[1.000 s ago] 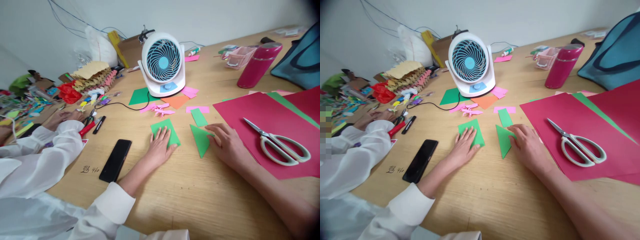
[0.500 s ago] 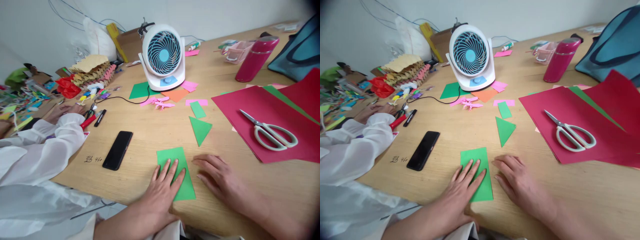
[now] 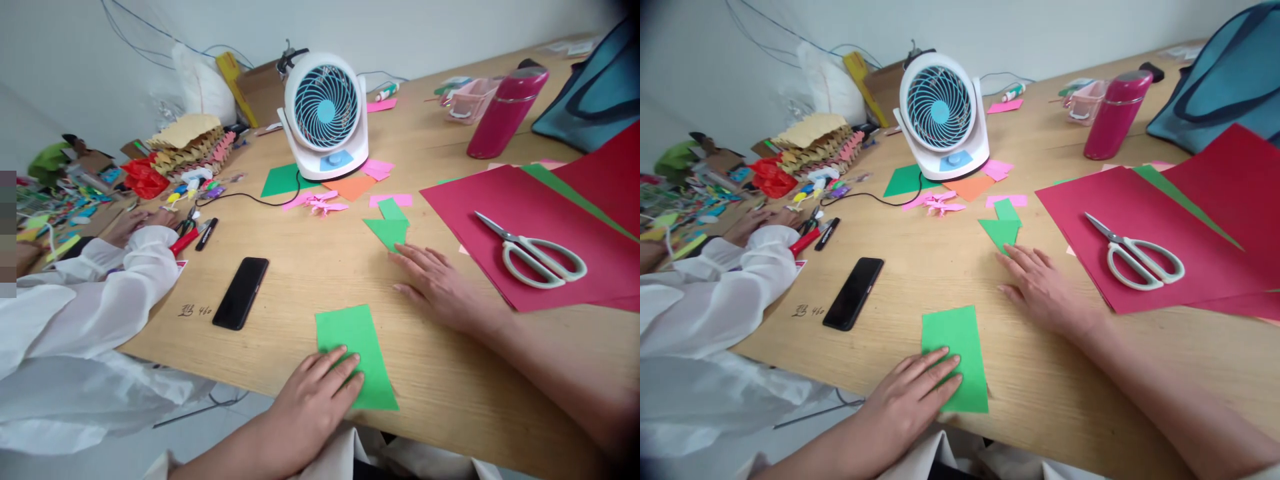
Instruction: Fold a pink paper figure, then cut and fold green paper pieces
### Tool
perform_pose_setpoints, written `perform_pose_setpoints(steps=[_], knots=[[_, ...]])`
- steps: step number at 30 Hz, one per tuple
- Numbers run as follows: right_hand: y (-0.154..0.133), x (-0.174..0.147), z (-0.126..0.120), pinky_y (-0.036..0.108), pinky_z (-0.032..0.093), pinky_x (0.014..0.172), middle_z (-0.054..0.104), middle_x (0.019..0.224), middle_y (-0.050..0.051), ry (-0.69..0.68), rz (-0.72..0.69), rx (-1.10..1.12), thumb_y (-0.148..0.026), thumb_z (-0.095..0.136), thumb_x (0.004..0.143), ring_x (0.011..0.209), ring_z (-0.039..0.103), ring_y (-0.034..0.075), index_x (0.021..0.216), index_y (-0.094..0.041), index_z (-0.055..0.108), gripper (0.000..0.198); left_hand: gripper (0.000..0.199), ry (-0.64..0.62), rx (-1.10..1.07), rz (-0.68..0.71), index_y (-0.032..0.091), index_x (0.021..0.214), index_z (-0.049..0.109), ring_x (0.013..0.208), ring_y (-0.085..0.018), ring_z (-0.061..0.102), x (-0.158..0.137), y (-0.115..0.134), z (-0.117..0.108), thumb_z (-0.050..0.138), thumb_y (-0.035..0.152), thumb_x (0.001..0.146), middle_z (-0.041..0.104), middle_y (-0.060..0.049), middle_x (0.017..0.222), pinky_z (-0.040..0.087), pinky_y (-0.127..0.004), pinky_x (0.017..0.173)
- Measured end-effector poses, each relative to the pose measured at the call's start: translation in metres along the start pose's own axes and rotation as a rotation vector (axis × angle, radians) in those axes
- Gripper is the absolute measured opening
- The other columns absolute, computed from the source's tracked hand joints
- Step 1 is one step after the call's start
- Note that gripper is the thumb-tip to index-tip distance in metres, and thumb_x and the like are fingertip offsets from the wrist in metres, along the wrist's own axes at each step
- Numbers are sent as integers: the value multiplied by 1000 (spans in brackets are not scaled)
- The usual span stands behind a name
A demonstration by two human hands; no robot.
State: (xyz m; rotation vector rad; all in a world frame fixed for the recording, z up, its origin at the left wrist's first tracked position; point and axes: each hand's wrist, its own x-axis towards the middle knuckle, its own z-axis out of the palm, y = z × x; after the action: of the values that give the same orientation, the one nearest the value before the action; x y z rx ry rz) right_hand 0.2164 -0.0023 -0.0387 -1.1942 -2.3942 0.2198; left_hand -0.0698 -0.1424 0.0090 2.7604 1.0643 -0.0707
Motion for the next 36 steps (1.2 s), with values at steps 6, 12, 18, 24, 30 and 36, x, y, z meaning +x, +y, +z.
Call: perform_pose_setpoints(steps=[6,12,18,24,30,36], knots=[[-55,-15,-43,35,58,77,64,121,11,-52,129,502,-37,48,99,89,68,20,129,-24,55,33,31,377,-81,-114,16,115,64,98,-19,67,49,-23,-53,42,11,95,70,-9,110,56,-34,84],[-58,1,-54,33,58,70,66,121,7,39,291,813,-34,63,90,70,66,15,133,-28,50,46,27,515,-158,-75,18,105,69,79,-16,61,103,-29,-91,45,14,95,64,-6,88,50,-29,72],[-40,4,-51,36,53,84,67,100,6,147,247,1039,-31,67,86,97,64,22,86,-24,64,8,62,418,-1027,76,23,126,64,109,-26,64,126,-55,-95,39,68,91,69,-12,113,48,-39,96],[-29,-3,-49,40,51,92,67,111,7,-17,161,1078,-23,68,79,109,62,26,86,-24,64,8,41,210,-909,162,26,118,71,137,-29,47,170,-89,-76,52,54,93,66,-8,130,28,-46,117],[-14,-9,-36,37,51,92,62,125,7,-148,188,1088,-9,62,77,117,59,24,91,-24,64,20,10,143,-659,299,25,89,73,112,-27,64,190,-99,-56,63,28,88,74,-6,100,38,-41,106],[-13,-7,-37,36,53,90,66,122,6,-125,272,1163,-17,66,81,125,56,26,85,-26,65,10,24,-36,-967,219,23,113,66,117,-26,61,191,-103,-56,56,26,91,67,-10,123,42,-37,104]])
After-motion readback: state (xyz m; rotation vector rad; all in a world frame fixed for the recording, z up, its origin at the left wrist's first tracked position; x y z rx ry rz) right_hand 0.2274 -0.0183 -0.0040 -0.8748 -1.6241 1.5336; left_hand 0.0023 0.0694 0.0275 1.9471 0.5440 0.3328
